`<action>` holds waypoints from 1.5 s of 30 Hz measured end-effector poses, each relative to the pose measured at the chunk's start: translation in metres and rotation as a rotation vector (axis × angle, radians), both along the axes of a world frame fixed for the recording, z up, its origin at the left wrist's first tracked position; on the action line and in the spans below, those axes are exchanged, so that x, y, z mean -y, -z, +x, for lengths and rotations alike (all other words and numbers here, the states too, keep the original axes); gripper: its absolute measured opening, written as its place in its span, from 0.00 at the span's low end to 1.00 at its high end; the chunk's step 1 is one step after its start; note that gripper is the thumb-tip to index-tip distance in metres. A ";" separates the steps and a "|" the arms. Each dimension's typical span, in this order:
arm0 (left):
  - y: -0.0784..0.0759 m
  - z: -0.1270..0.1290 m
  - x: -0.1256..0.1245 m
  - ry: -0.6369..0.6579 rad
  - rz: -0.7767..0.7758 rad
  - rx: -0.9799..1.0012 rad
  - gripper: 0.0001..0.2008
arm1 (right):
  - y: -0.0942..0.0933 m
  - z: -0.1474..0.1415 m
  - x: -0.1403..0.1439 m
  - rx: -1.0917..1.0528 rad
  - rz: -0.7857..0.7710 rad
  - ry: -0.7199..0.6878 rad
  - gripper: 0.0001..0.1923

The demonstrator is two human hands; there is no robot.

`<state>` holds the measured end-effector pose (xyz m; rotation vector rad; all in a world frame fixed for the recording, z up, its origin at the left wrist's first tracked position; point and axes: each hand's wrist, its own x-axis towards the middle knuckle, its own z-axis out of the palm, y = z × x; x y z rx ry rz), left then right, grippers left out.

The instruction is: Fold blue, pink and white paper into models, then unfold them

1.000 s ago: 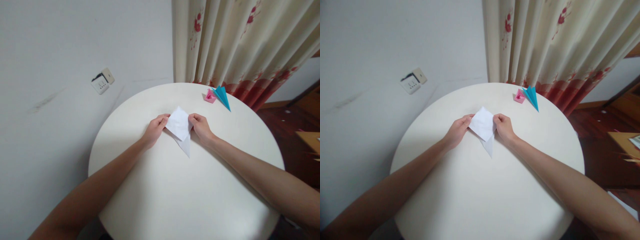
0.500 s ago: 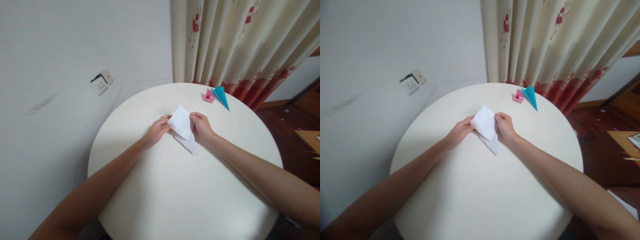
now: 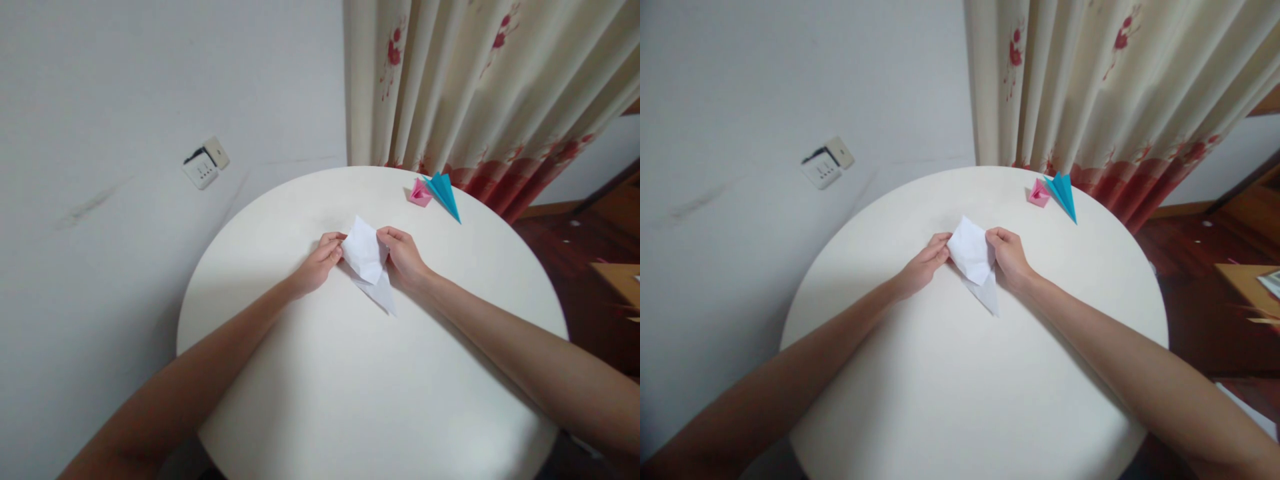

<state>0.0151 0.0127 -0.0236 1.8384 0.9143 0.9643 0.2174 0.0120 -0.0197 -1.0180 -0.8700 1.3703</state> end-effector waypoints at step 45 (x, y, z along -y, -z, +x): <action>0.004 0.001 -0.003 -0.127 0.004 -0.038 0.21 | 0.010 0.001 -0.007 0.162 0.146 0.287 0.08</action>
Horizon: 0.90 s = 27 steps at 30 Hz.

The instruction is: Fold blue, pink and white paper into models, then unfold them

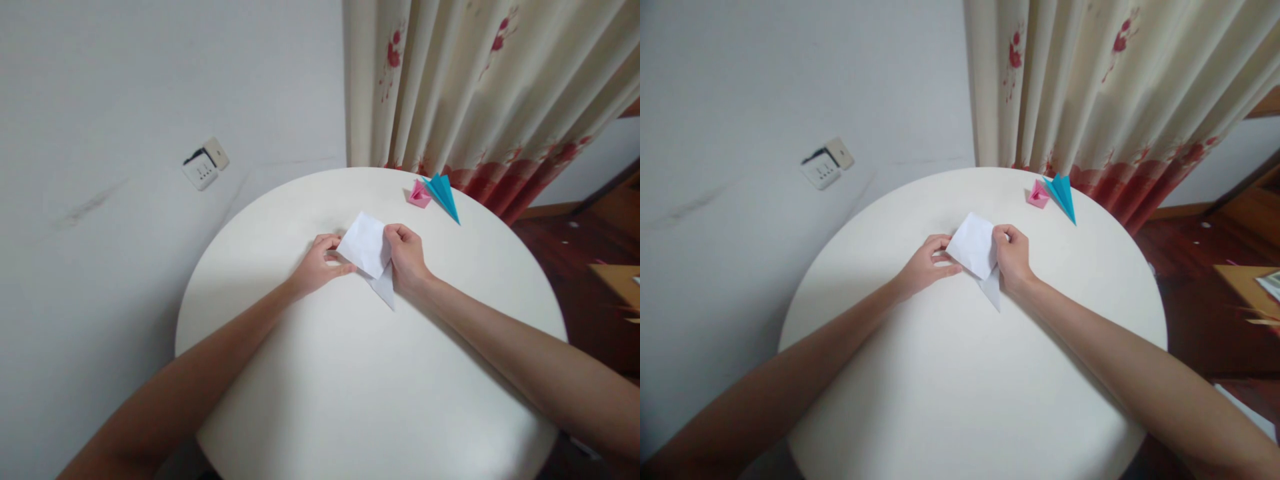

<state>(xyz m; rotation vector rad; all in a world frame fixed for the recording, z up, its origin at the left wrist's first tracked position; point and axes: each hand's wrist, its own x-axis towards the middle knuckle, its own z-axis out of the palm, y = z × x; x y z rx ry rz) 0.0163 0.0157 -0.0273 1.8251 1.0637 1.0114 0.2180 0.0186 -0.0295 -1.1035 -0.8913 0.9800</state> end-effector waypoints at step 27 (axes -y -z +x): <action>-0.008 -0.019 -0.007 0.029 0.174 -0.487 0.08 | -0.008 0.037 -0.009 0.985 0.383 -0.623 0.05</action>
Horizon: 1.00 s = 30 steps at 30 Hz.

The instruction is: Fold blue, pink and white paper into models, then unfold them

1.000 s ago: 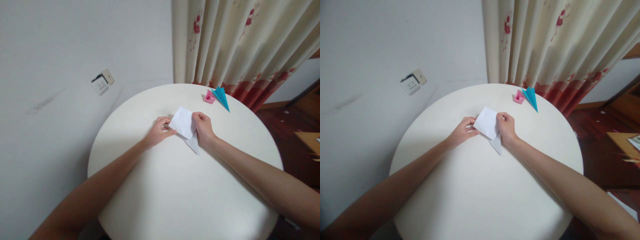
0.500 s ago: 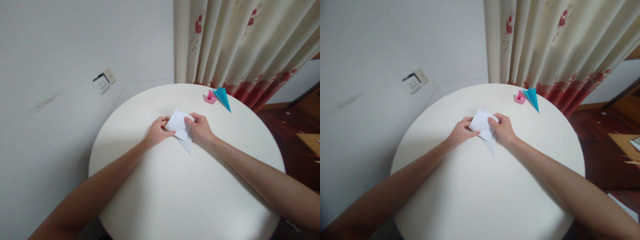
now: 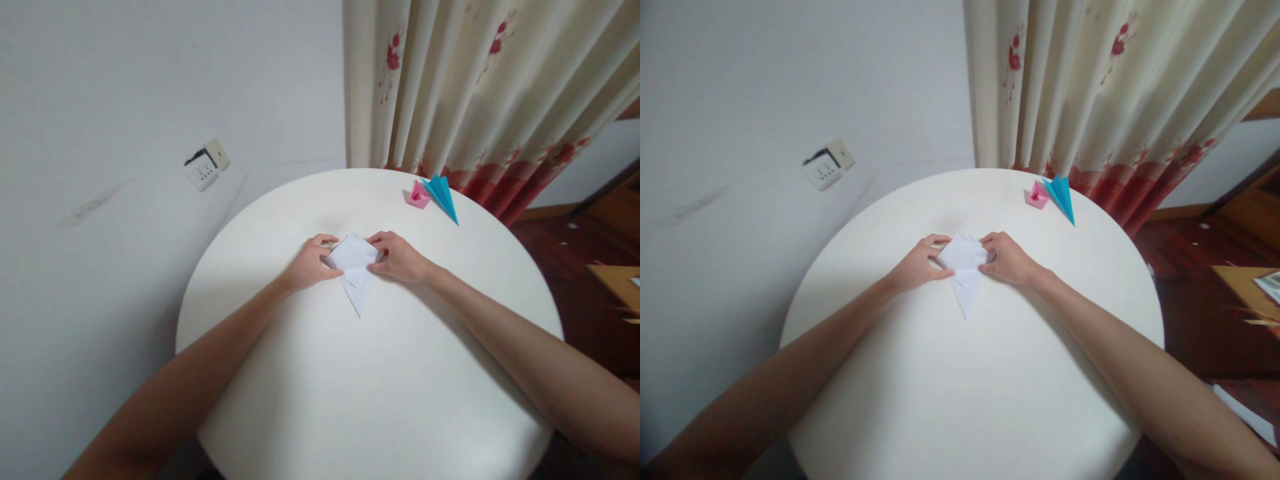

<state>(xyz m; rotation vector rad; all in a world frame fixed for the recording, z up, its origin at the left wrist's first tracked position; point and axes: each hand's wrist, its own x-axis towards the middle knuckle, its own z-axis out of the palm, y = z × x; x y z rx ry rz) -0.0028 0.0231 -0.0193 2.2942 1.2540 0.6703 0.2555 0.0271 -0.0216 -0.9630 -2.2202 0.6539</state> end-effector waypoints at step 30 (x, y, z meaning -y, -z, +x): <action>0.005 -0.007 -0.004 0.177 0.084 -0.085 0.09 | -0.004 0.010 -0.002 0.143 0.149 -0.198 0.17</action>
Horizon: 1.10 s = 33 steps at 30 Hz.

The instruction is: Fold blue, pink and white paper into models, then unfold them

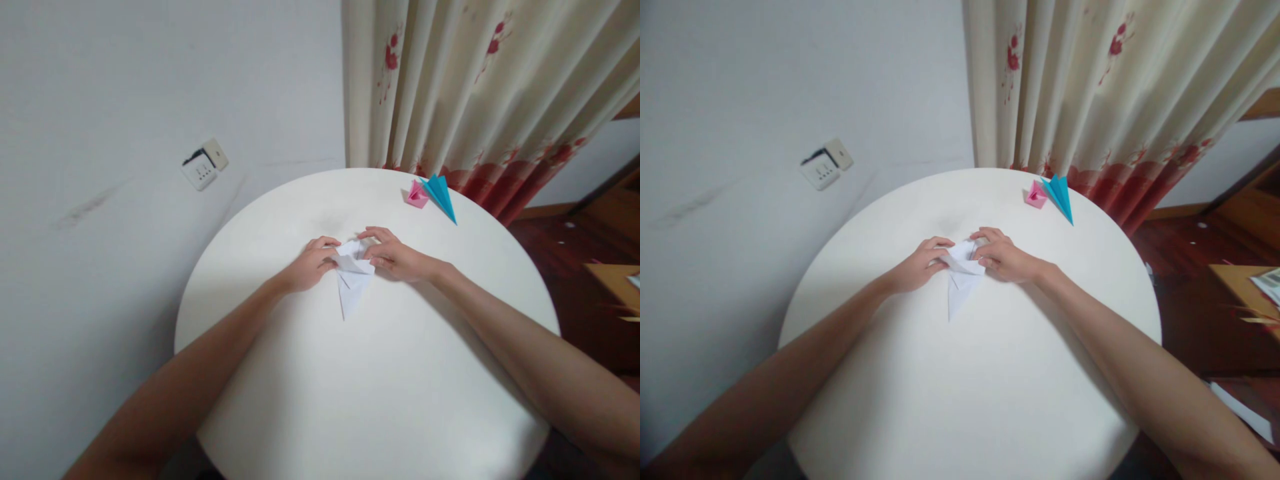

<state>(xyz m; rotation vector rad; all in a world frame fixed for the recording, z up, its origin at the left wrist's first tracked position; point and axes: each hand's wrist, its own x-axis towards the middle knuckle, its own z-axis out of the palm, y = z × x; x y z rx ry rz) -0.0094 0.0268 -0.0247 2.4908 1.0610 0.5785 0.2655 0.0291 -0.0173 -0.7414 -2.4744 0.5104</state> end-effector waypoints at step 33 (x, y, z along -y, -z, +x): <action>-0.001 0.014 0.011 0.137 -0.039 0.091 0.14 | 0.004 -0.010 0.004 0.136 -0.067 0.246 0.22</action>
